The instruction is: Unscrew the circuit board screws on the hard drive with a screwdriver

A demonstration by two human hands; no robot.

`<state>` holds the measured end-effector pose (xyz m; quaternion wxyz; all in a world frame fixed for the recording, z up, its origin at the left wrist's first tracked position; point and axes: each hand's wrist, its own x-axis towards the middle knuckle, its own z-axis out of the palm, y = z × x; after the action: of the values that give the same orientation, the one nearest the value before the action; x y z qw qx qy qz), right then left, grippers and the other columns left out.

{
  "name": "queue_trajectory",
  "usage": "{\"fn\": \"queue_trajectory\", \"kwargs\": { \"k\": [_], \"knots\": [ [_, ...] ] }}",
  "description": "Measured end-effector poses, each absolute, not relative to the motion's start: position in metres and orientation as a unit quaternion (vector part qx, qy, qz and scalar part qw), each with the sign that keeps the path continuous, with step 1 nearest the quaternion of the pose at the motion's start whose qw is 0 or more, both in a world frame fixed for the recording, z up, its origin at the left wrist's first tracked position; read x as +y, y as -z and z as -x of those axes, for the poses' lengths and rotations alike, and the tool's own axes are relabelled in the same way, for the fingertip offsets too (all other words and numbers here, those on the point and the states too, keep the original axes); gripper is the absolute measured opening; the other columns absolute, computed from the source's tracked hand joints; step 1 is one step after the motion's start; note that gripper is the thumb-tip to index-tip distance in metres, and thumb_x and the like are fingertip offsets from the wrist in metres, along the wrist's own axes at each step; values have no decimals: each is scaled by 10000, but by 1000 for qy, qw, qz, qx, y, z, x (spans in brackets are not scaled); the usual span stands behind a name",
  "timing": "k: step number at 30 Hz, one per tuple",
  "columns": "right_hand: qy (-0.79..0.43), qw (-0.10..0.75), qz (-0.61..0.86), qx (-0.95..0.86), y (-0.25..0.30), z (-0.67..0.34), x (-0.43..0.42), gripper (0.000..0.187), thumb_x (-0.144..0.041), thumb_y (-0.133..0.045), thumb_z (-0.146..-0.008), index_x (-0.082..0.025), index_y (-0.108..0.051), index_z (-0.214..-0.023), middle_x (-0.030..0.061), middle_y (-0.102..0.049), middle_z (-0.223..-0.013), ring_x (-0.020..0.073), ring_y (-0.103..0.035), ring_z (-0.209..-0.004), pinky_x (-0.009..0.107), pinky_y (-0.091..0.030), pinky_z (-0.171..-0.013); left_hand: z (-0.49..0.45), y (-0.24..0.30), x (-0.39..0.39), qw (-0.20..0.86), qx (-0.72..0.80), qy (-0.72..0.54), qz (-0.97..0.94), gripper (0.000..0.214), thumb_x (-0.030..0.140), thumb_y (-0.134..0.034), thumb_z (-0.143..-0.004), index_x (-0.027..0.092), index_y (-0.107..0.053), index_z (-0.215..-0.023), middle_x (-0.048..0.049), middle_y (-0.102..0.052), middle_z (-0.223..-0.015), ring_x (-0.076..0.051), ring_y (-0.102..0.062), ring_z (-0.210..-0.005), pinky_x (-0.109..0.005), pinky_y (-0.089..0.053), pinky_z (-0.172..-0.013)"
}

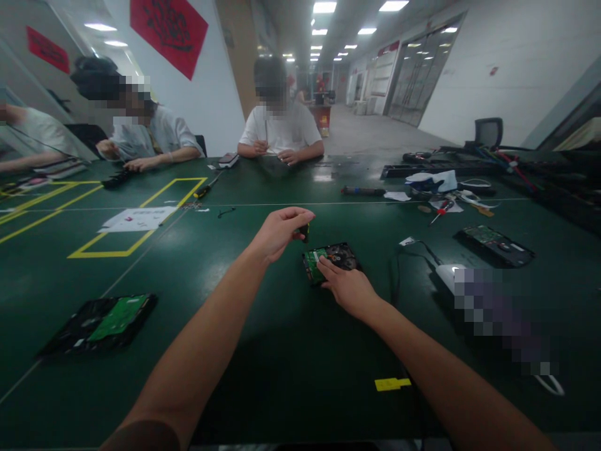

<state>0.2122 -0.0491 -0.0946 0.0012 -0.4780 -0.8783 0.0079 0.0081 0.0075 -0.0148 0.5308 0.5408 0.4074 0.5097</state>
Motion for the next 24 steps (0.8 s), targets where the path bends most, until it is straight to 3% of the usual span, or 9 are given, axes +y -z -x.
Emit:
{"fn": "queue_trajectory", "kwargs": {
  "k": [5,15,24],
  "knots": [
    [4,9,476,-880,95,-212,-49,567,-364,-461,-985,-272,-362,-1536,60,-326,-1611,292,-710,-983,462,-603,-780,-9,13,5,525,408,-483,-569,291,434,-748,-792,186,-766,-945,-88,-686,-1043,-161,-597,-848,-231,-470,-596],
    [-3,24,481,-876,100,-212,-46,559,-366,-486,-981,-281,-374,-1522,54,-345,-1602,290,-694,-1055,444,-600,-803,-9,12,3,565,354,-467,-581,234,351,-695,-859,193,-681,-1032,-69,-644,-975,-167,-601,-877,-288,-547,-690],
    [-15,33,481,-876,102,-212,-45,564,-375,-467,-985,-276,-360,-1530,56,-338,-1610,292,-698,-1031,472,-597,-801,-10,9,2,572,363,-473,-563,171,309,-699,-839,153,-675,-905,-89,-663,-1003,-179,-624,-893,-292,-538,-695]
  ]
}}
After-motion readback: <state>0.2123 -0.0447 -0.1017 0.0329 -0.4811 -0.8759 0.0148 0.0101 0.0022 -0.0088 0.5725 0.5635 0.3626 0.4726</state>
